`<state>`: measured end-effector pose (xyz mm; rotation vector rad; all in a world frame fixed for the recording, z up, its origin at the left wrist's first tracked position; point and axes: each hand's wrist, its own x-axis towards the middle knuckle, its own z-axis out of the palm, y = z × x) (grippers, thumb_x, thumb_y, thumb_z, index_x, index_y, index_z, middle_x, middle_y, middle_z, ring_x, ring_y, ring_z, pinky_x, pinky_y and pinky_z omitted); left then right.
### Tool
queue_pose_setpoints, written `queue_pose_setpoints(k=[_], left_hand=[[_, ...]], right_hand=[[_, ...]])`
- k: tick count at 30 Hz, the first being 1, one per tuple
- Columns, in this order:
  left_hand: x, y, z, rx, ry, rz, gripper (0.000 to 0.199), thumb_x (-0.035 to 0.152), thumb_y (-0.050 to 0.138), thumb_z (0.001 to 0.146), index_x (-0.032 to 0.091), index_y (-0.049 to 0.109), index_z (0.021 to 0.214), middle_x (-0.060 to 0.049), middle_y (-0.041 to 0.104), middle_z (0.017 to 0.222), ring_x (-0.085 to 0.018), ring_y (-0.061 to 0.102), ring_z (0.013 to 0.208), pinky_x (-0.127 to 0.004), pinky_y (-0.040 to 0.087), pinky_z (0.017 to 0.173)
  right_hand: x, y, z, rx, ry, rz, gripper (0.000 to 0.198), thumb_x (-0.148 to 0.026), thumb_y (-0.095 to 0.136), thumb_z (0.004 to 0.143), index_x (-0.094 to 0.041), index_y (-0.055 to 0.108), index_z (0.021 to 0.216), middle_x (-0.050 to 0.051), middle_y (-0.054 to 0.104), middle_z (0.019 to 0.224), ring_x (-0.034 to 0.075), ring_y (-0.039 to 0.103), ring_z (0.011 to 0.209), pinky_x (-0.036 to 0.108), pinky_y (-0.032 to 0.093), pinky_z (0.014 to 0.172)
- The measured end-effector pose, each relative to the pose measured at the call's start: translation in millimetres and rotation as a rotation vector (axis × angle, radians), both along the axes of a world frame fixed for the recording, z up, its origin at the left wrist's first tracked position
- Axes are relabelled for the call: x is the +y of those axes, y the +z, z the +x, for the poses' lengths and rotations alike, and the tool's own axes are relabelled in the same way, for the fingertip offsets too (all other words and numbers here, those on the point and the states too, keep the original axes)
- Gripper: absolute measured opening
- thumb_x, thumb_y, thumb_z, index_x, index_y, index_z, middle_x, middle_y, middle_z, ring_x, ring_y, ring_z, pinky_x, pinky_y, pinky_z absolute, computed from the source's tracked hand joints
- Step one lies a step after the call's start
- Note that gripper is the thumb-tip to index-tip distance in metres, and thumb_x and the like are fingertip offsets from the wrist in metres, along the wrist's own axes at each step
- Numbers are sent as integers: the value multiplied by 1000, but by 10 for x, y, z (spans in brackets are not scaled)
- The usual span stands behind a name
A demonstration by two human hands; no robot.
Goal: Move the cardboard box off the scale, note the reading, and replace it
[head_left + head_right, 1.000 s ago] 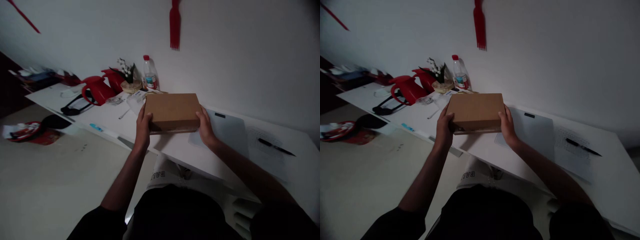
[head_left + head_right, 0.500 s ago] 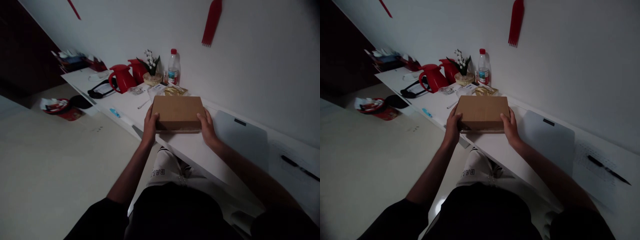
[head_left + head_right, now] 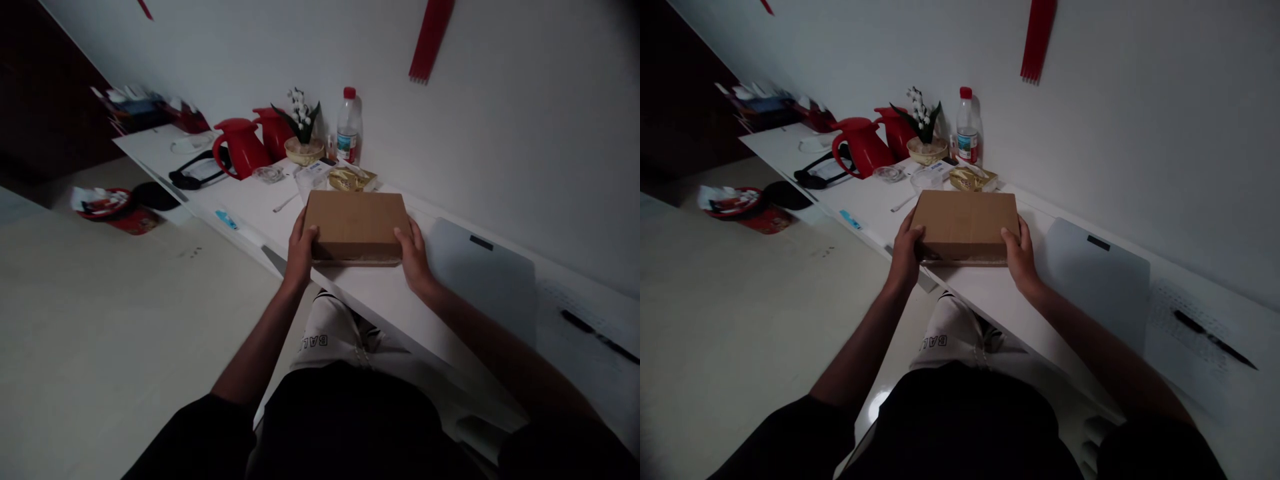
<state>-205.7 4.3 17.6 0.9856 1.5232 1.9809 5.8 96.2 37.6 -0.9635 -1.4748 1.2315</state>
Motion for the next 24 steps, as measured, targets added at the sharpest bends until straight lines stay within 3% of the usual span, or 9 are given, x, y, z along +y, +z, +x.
queue_pose_setpoints(k=[9, 12, 15, 19, 24], left_hand=[[-28, 79, 36, -89, -29, -16, 62, 40, 59, 82, 25, 55, 142, -4, 53, 147, -32, 42, 142, -49, 32, 123], [-47, 104, 18, -45, 17, -39, 66, 43, 64, 81, 23, 53, 142, -6, 49, 151, -31, 40, 144, -46, 30, 124], [-75, 155, -14, 117, 96, 0, 67, 40, 68, 80, 23, 51, 143, -9, 46, 152, -29, 39, 145, -43, 31, 123], [-107, 321, -14, 433, 218, 124, 57, 37, 65, 85, 24, 51, 139, -8, 48, 150, -26, 41, 144, -44, 34, 120], [-70, 666, 218, 739, 183, 288, 46, 42, 54, 95, 25, 50, 138, -9, 47, 150, -27, 41, 143, -47, 35, 120]], right_hand=[[5, 33, 11, 4, 16, -20, 67, -58, 64, 78, -25, 52, 136, 9, 59, 140, 30, 55, 128, 50, 44, 111], [43, 37, 49, -8, 14, -11, 68, -60, 66, 78, -24, 54, 134, 10, 58, 141, 31, 53, 131, 53, 41, 114], [116, 33, 131, -55, -26, 39, 72, -68, 63, 81, -22, 54, 136, 12, 50, 149, 30, 46, 140, 52, 36, 118], [181, 125, 295, -43, -97, 234, 70, -75, 45, 93, -21, 54, 138, 13, 50, 149, 26, 44, 143, 49, 30, 122], [63, 466, 545, 6, -186, 471, 57, -68, 36, 102, -23, 61, 129, 11, 63, 131, 23, 58, 127, 43, 47, 107]])
